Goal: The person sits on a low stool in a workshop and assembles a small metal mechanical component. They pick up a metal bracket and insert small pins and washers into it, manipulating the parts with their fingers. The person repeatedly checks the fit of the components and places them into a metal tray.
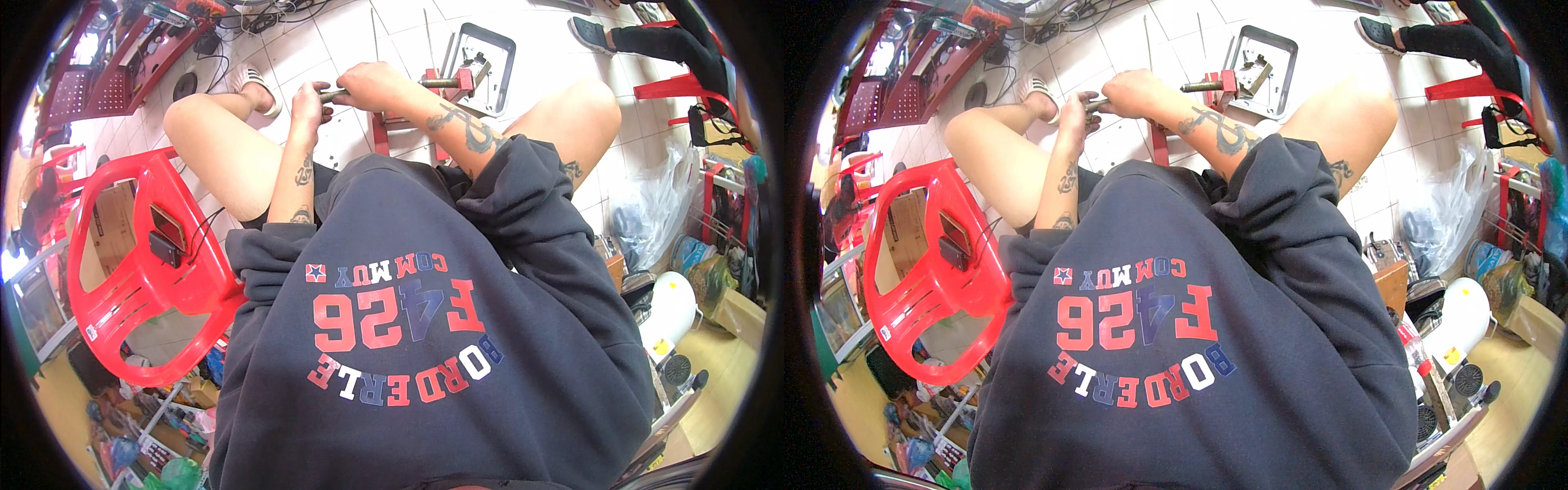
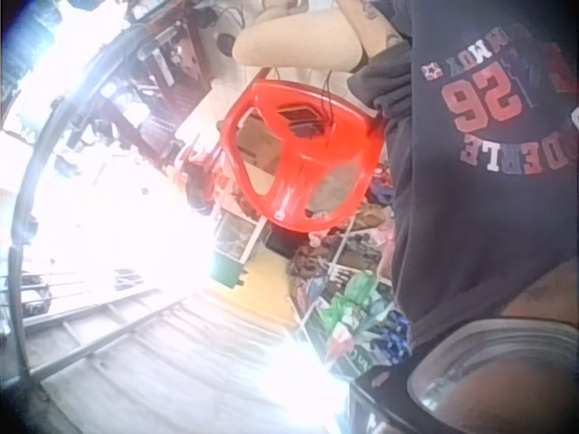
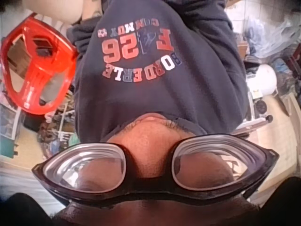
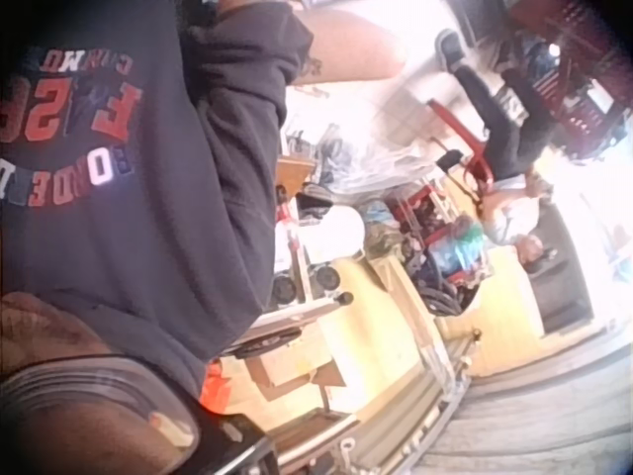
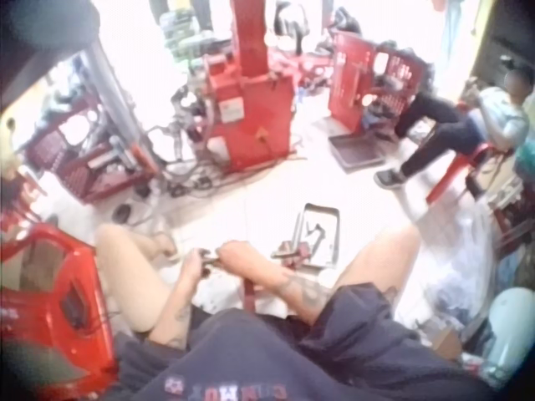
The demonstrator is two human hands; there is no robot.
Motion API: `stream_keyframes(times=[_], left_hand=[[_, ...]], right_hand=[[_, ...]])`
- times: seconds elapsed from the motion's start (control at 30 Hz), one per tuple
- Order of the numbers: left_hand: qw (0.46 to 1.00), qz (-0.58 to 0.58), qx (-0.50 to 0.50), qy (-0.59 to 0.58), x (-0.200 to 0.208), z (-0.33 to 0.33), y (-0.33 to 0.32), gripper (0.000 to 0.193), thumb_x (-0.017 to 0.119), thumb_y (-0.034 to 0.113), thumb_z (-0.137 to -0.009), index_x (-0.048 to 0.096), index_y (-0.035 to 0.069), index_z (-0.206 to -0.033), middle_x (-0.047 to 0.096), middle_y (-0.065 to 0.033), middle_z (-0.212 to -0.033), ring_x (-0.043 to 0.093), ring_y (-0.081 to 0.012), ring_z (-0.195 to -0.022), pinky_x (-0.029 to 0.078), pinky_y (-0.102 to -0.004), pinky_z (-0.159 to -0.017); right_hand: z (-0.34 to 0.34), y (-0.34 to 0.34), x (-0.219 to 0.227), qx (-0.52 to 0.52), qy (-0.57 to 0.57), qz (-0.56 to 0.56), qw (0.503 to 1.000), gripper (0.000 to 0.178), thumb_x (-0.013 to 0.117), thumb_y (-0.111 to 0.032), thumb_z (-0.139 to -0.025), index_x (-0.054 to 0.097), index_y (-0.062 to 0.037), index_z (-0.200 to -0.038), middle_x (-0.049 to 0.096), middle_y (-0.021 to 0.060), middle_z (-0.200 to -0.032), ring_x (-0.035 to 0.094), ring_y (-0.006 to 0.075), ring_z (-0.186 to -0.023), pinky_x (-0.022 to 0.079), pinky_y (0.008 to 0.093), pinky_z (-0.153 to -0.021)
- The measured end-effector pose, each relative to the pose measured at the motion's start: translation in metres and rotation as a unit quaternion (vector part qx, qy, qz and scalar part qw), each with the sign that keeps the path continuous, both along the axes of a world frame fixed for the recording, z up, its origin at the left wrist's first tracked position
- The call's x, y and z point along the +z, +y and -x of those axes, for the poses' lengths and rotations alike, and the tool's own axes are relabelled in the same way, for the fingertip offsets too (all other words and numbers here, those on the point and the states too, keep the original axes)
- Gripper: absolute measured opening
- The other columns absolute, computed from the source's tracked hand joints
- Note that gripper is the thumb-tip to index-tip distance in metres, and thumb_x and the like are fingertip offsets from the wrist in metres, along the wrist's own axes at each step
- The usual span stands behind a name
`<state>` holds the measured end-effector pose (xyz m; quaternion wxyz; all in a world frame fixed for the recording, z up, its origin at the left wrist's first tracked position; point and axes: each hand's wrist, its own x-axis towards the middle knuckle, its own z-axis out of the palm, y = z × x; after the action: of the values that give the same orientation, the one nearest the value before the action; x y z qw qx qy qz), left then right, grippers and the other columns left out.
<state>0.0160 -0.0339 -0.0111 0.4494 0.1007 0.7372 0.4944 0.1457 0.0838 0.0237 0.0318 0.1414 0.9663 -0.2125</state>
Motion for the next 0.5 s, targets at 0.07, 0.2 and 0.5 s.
stream_keyframes(times=[0.07,0.2,0.5], left_hand=[[0.997,-0.033,0.038,-0.057,0.002,-0.001,0.0,0.039,0.037,0.031,-0.094,0.057,0.002,-0.112,0.063,-0.0097,-0.083,0.06,-0.0194,-0.07,0.05,-0.033,-0.065],[0.998,0.009,0.059,-0.03,0.016,-0.007,0.001,0.042,0.038,0.035,-0.094,0.06,0.002,-0.109,0.065,-0.0106,-0.088,0.064,-0.0196,-0.074,0.051,-0.0328,-0.066],[1.0,-0.024,-0.002,-0.018,0.001,0.013,-0.004,0.043,0.042,0.032,-0.088,0.06,0.008,-0.117,0.064,-0.0099,-0.105,0.06,-0.0168,-0.083,0.048,-0.0335,-0.069]], right_hand=[[0.002,0.002,-0.003,0.005,-0.001,-0.002,1.0,0.03,0.065,-0.034,-0.088,0.067,-0.0043,-0.093,0.069,0.0154,-0.088,0.067,0.0332,-0.091,0.052,0.0448,-0.083],[-0.002,0.002,0.004,0.0,0.005,0.0,1.0,0.03,0.064,-0.033,-0.089,0.067,-0.0046,-0.098,0.068,0.0148,-0.095,0.066,0.0326,-0.096,0.052,0.0446,-0.086],[-0.002,-0.002,-0.01,0.006,0.111,-0.079,0.991,0.048,0.064,-0.048,-0.088,0.064,-0.004,-0.107,0.064,0.0146,-0.105,0.06,0.0333,-0.109,0.045,0.0448,-0.097]])
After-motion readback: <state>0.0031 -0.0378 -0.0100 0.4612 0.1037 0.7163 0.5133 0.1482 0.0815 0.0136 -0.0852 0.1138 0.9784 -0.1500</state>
